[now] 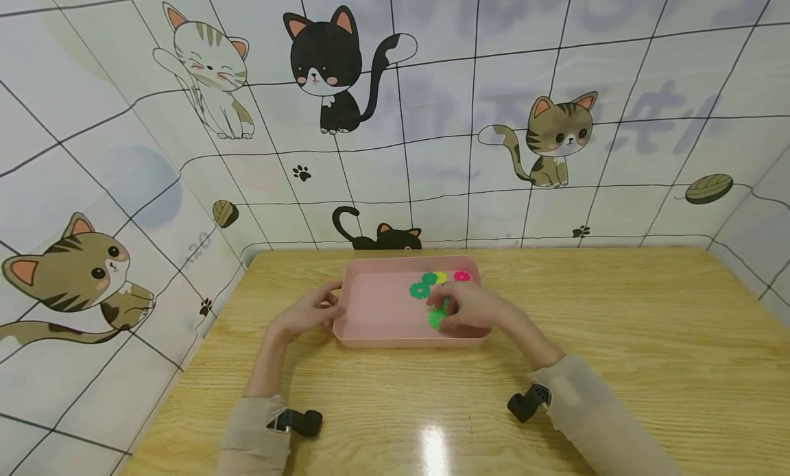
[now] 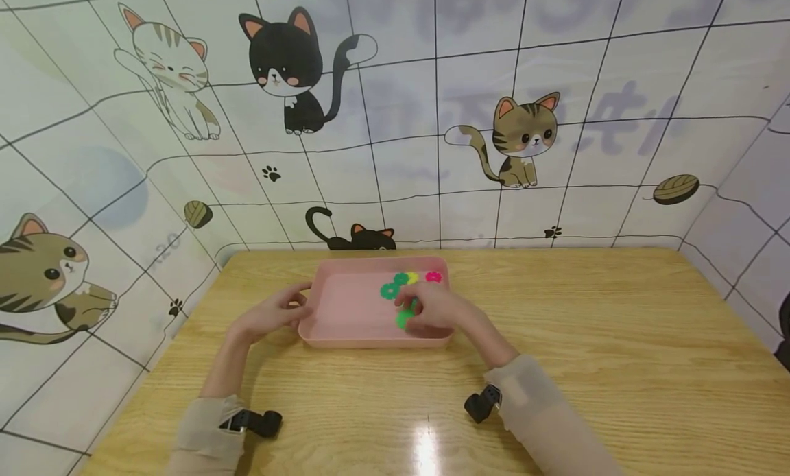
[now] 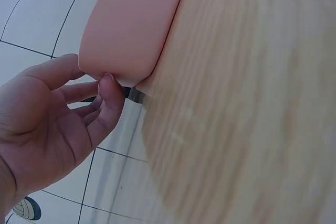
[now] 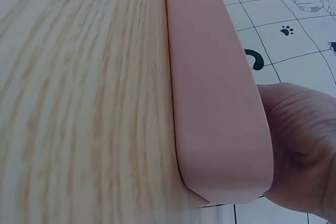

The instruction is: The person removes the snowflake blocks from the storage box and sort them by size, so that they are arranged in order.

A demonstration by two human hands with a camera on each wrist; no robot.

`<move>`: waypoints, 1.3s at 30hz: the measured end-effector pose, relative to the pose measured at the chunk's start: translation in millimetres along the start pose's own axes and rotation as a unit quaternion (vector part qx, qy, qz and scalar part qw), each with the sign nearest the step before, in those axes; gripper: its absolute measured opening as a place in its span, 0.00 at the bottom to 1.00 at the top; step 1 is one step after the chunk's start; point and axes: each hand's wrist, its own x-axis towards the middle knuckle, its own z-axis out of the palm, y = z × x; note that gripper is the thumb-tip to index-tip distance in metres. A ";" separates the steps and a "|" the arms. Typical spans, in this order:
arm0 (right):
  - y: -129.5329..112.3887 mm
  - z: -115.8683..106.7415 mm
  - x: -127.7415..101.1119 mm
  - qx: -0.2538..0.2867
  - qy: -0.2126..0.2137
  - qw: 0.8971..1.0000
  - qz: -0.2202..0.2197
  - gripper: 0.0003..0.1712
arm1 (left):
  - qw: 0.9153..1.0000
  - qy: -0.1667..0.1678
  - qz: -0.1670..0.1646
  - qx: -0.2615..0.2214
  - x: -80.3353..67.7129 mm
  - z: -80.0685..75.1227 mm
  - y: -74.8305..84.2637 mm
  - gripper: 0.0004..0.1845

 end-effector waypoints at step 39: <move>19.5 -32.3 -31.2 0.144 0.223 0.963 0.050 0.18 | 0.999 -0.011 0.010 -0.031 5.4 4.3 -4.8 0.36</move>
